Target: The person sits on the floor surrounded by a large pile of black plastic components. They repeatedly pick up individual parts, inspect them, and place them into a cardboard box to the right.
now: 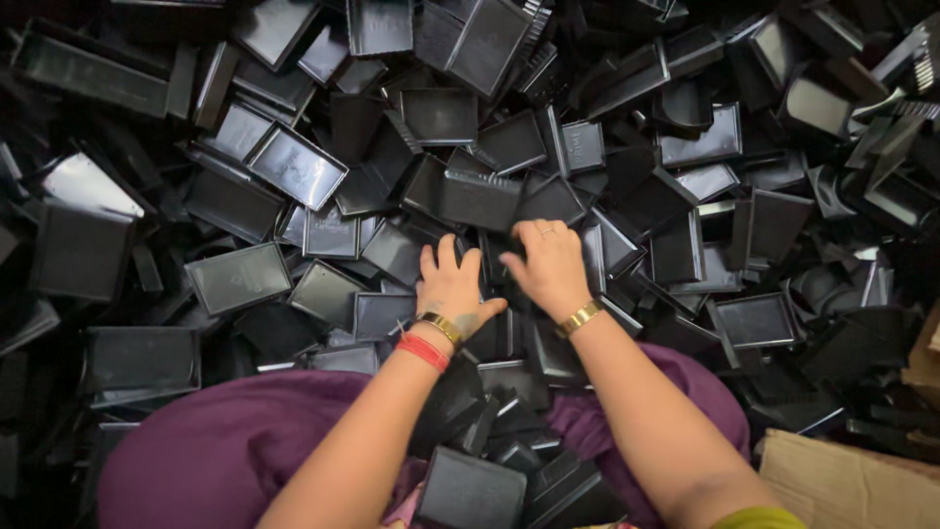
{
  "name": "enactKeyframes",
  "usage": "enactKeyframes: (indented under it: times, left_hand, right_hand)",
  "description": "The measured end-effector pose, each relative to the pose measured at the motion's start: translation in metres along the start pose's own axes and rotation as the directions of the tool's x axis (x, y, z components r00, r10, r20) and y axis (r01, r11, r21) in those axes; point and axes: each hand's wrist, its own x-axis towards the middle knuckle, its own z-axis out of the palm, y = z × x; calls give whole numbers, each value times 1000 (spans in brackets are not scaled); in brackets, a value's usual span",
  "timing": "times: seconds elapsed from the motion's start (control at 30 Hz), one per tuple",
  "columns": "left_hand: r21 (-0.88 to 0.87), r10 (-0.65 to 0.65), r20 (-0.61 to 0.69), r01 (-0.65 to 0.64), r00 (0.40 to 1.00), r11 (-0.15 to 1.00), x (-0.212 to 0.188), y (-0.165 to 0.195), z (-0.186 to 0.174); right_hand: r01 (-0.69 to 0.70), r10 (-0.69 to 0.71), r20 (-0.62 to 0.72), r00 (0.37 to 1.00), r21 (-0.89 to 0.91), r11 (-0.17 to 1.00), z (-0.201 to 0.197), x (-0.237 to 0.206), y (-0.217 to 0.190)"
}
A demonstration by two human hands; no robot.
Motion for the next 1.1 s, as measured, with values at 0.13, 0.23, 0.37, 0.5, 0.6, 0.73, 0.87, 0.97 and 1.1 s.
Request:
enactKeyframes:
  times: [0.13, 0.23, 0.37, 0.5, 0.6, 0.73, 0.87, 0.97, 1.1]
  left_hand:
    - [-138, 76, -224, -109, 972, 984, 13, -17, 14]
    - [-310, -6, -311, -95, 950, 946, 26, -32, 16]
    - [-342, 14, -547, -238, 837, 909, 35, -34, 17]
    - [-469, -91, -627, -282, 774, 837, 37, -29, 22]
    - [-637, -261, -518, -164, 814, 753, 43, -25, 27]
    - [-780, -412, -471, -150, 780, 607, 55, -21, 31]
    - [-956, -573, -167, 11, 802, 295, 62, -20, 21]
    - [-972, -622, -145, 6, 769, 234, 62, -24, 15]
    - [-949, -507, -311, -238, 804, 205, 65, -21, 22]
  right_hand:
    - [-53, 51, -126, 991, -13, 999, -15, 5, 14]
    - [-62, 22, -397, 918, -87, 994, -31, 6, 26]
    - [-29, 25, 48, 999, 76, 997, -31, 0, 7]
    - [-30, 35, 226, 974, -25, 999, -8, -4, -25]
    - [61, -3, 301, 954, -184, 981, 9, -2, -18]
    - [-208, 268, 344, 900, -200, 957, 39, -8, 24]
    - [-304, 423, 255, 870, -398, 866, 60, -18, 73]
    - [-300, 319, 152, 935, -137, 944, 55, -14, 111]
    - [-341, 198, 410, 890, 311, 887, 35, -2, 149]
